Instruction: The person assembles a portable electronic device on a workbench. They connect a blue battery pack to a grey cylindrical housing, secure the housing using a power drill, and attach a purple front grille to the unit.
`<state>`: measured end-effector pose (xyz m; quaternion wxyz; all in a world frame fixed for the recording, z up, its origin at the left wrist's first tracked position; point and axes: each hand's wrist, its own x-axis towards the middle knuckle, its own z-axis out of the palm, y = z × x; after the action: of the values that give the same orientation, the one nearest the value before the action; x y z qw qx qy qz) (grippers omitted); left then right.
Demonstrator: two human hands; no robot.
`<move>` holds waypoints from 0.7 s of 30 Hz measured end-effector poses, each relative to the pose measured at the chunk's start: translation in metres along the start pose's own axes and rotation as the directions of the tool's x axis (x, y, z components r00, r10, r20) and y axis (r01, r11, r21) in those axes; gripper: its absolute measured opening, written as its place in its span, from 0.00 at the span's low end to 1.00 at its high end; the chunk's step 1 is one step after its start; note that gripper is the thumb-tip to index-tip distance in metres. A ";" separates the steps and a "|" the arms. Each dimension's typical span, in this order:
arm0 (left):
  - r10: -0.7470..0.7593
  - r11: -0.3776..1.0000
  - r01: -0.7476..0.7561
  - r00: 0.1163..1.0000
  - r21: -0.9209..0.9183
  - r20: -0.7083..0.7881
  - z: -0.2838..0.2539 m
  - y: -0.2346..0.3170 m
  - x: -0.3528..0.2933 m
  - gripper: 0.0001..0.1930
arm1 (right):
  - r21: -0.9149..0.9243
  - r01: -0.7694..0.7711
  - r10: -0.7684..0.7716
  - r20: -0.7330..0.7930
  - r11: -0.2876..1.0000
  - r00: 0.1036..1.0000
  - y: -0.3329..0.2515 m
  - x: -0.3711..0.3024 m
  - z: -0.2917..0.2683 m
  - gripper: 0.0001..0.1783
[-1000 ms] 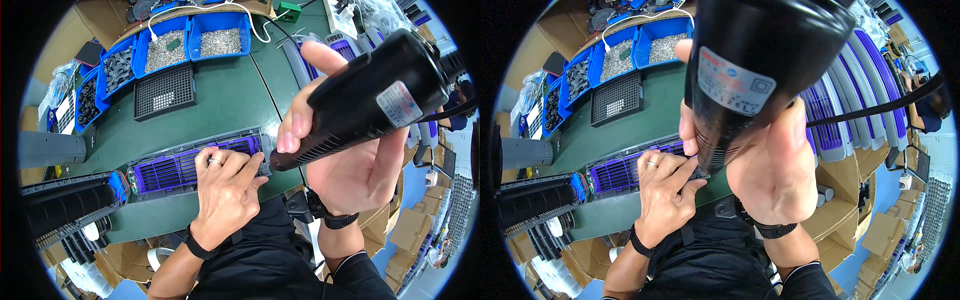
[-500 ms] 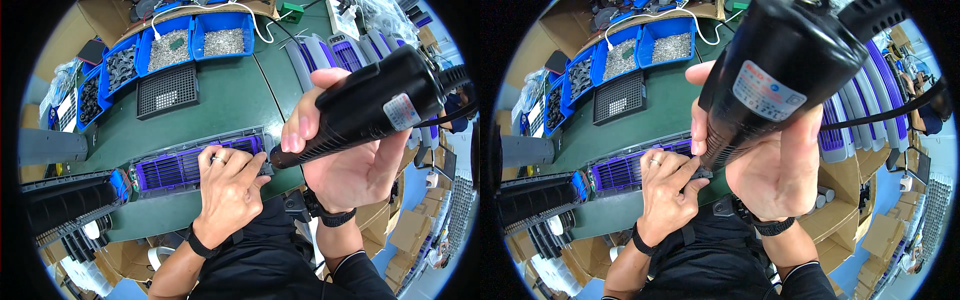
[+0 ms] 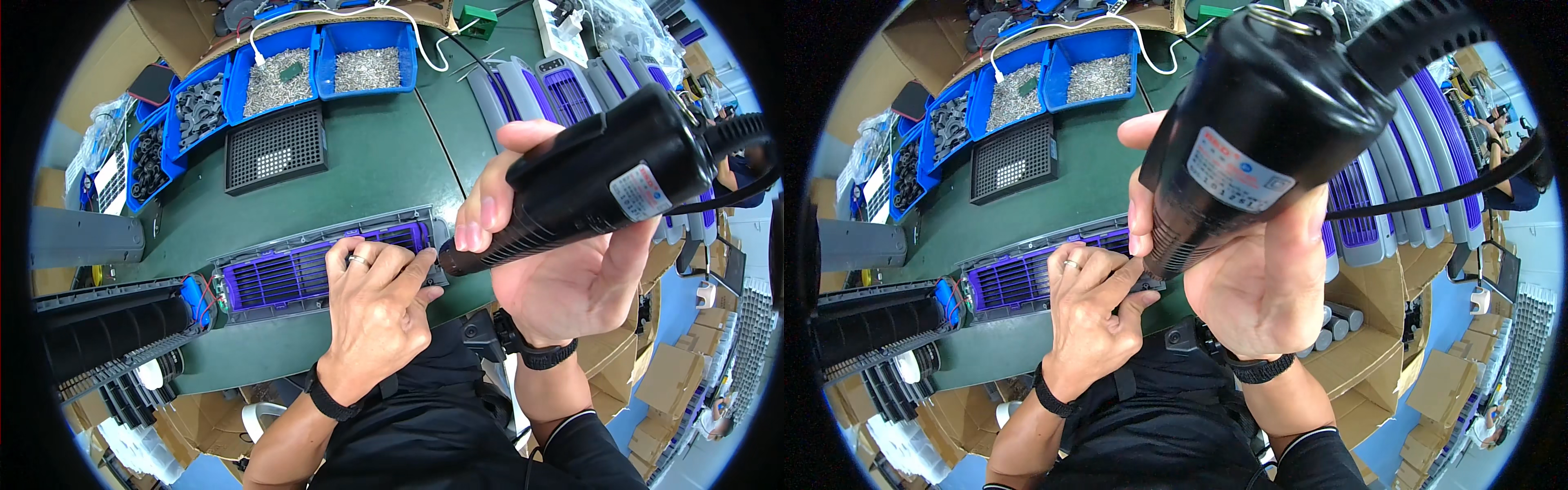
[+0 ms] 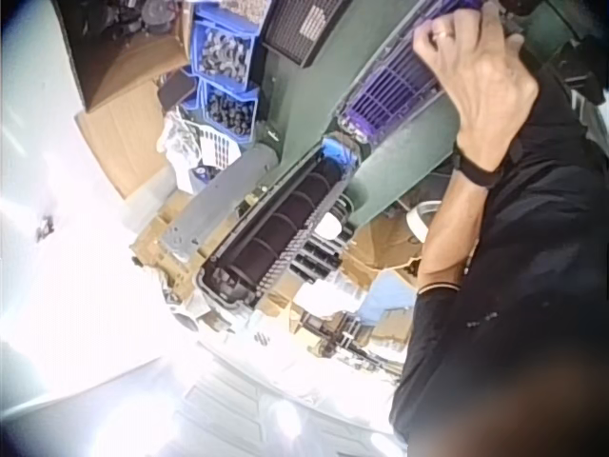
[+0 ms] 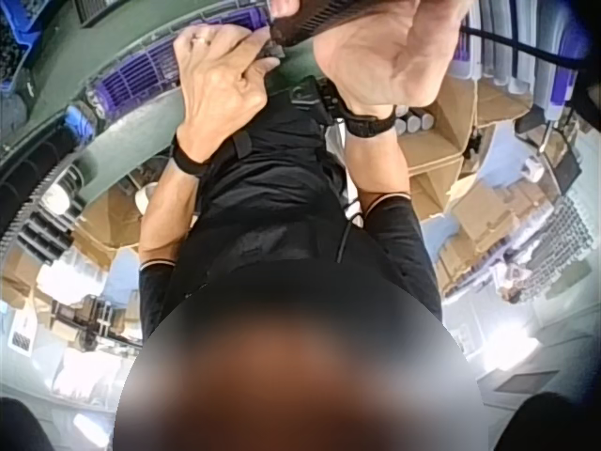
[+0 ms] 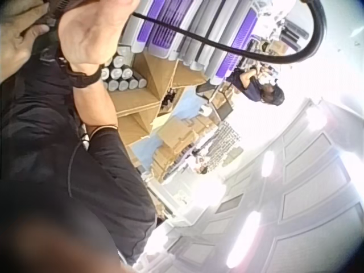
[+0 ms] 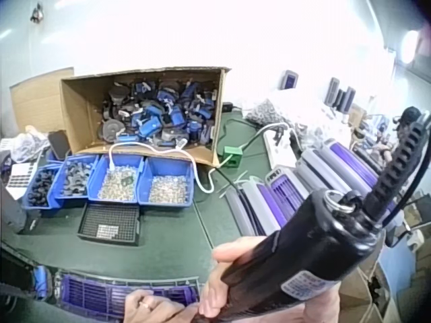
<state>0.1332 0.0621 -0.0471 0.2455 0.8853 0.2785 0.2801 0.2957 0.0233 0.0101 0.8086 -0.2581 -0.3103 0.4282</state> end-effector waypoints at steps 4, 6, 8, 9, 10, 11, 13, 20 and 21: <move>0.002 1.000 -0.002 1.000 -0.009 0.007 -0.001 -0.001 0.000 0.17 | -0.001 -0.032 0.032 0.009 0.999 0.999 -0.001 -0.001 0.001 0.57; 0.002 1.000 -0.002 1.000 -0.005 0.019 -0.002 -0.001 -0.001 0.15 | -0.015 -0.019 0.019 0.027 1.000 0.999 -0.001 -0.001 0.000 0.57; -0.006 1.000 0.007 0.998 -0.020 0.061 -0.006 -0.003 -0.003 0.17 | -0.039 0.022 -0.019 0.065 0.999 0.998 0.000 -0.001 -0.003 0.56; -0.008 1.000 0.010 0.997 -0.026 0.078 -0.009 -0.002 -0.001 0.18 | -0.038 0.031 -0.026 0.117 0.999 0.993 -0.003 0.002 -0.005 0.56; -0.039 0.996 0.044 0.997 -0.078 0.064 -0.014 0.002 0.002 0.20 | -0.038 0.034 -0.027 0.166 0.999 0.986 -0.007 0.005 -0.006 0.56; -0.071 0.988 0.077 0.996 -0.131 0.052 -0.021 0.009 0.007 0.22 | -0.042 0.046 -0.035 0.232 0.998 0.972 -0.013 0.007 -0.008 0.55; -0.074 0.973 0.073 0.997 -0.219 -0.001 -0.025 0.016 0.009 0.29 | 0.022 0.005 -0.010 0.219 1.000 0.976 -0.014 0.007 -0.001 0.57; -0.254 0.900 0.241 0.967 -0.363 0.012 -0.016 0.037 0.002 0.12 | 0.194 -0.190 0.116 0.339 0.963 0.934 -0.008 0.001 0.005 0.43; -0.281 0.855 0.293 0.955 -0.429 0.094 -0.017 0.038 0.001 0.11 | 0.228 -0.234 0.137 0.375 0.945 0.917 -0.006 0.000 0.001 0.40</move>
<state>0.1366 0.0399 -0.0118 0.4810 0.7597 0.3336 0.2832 0.2986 0.0207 0.0147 0.7221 -0.0934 -0.3637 0.5810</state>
